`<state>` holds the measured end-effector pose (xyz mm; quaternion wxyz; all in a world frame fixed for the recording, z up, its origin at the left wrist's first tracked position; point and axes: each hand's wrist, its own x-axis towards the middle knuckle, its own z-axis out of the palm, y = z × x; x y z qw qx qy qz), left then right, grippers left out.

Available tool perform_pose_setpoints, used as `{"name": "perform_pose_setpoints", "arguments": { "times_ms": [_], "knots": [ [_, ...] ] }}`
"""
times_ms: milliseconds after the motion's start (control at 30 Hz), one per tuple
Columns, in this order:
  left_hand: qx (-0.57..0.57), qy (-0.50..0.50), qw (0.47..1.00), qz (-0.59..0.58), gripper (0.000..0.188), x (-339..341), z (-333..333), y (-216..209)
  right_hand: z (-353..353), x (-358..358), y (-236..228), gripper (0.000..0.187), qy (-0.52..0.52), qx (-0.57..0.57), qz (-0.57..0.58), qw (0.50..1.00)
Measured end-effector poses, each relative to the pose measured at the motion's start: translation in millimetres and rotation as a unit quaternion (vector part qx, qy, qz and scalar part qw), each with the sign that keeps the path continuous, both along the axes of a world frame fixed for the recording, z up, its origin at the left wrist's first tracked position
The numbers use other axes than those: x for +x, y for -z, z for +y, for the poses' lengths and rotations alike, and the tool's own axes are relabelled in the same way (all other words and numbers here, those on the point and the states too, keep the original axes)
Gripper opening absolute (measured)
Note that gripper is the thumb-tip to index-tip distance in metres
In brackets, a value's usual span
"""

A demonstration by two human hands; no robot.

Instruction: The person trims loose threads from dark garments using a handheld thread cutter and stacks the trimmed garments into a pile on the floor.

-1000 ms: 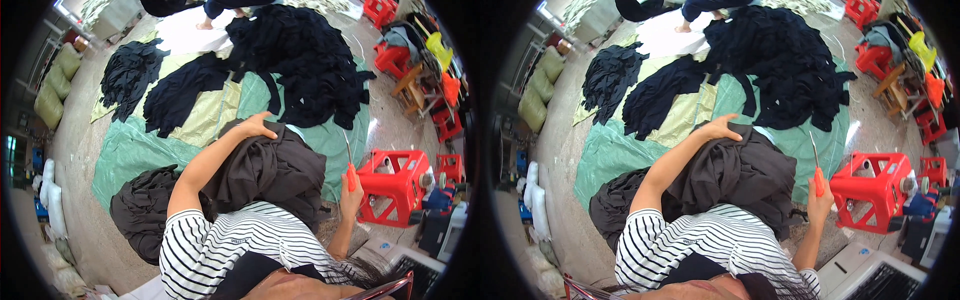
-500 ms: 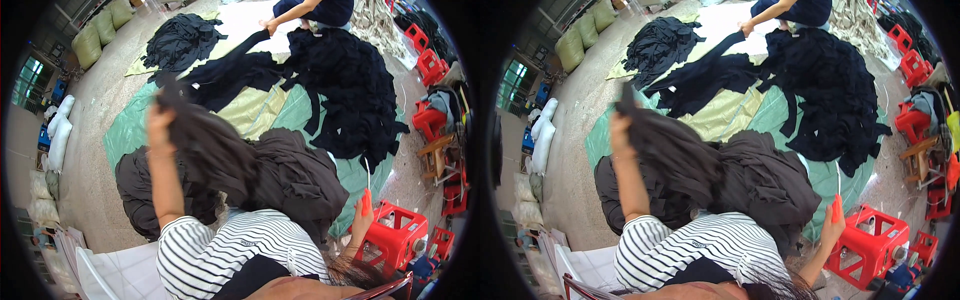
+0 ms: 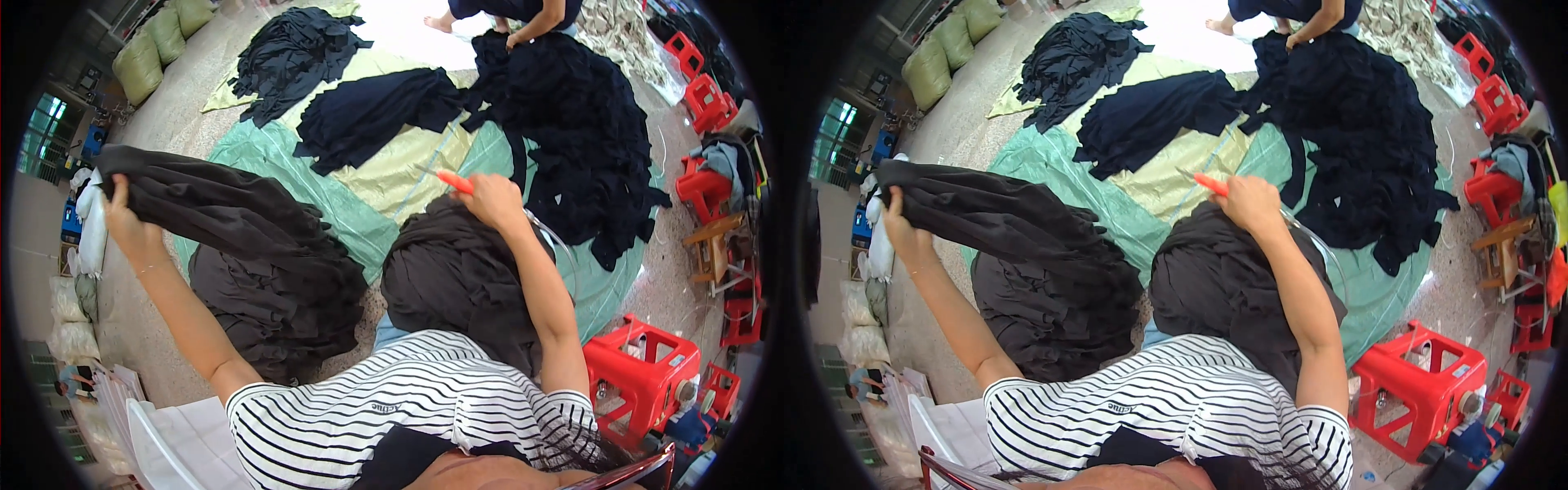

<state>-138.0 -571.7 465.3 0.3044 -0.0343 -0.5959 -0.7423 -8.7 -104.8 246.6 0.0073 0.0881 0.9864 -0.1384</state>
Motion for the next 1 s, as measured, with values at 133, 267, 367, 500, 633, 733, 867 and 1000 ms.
{"name": "perform_pose_setpoints", "arguments": {
  "times_ms": [133,267,367,500,633,733,867,1000],
  "knots": [
    [0.049,0.166,0.970,-0.172,0.037,19,39,57,32,64,3,0.045,0.123,-0.065,0.022,0.990],
    [0.046,0.283,0.917,-0.278,0.029,41,92,93,78,150,2,0.038,0.280,-0.123,0.055,0.951],
    [-0.002,0.327,0.881,-0.341,0.023,31,111,102,115,219,27,0.040,0.366,-0.152,0.089,0.914],
    [-0.288,0.307,0.843,-0.335,0.025,-40,114,112,116,248,16,0.042,0.460,-0.163,0.041,0.872],
    [-0.411,0.166,0.865,-0.235,0.020,-199,107,134,115,244,38,0.042,0.433,-0.080,0.034,0.897],
    [-0.372,-0.026,0.918,-0.138,0.033,-317,121,109,97,221,29,0.042,0.427,-0.071,0.058,0.900],
    [-0.185,0.005,0.973,0.140,0.025,-365,205,-3,94,216,30,0.041,0.431,-0.071,0.083,0.896],
    [-0.002,0.273,0.955,0.116,0.020,-369,236,-81,91,219,39,0.040,0.441,-0.035,0.091,0.892]
  ]
}}
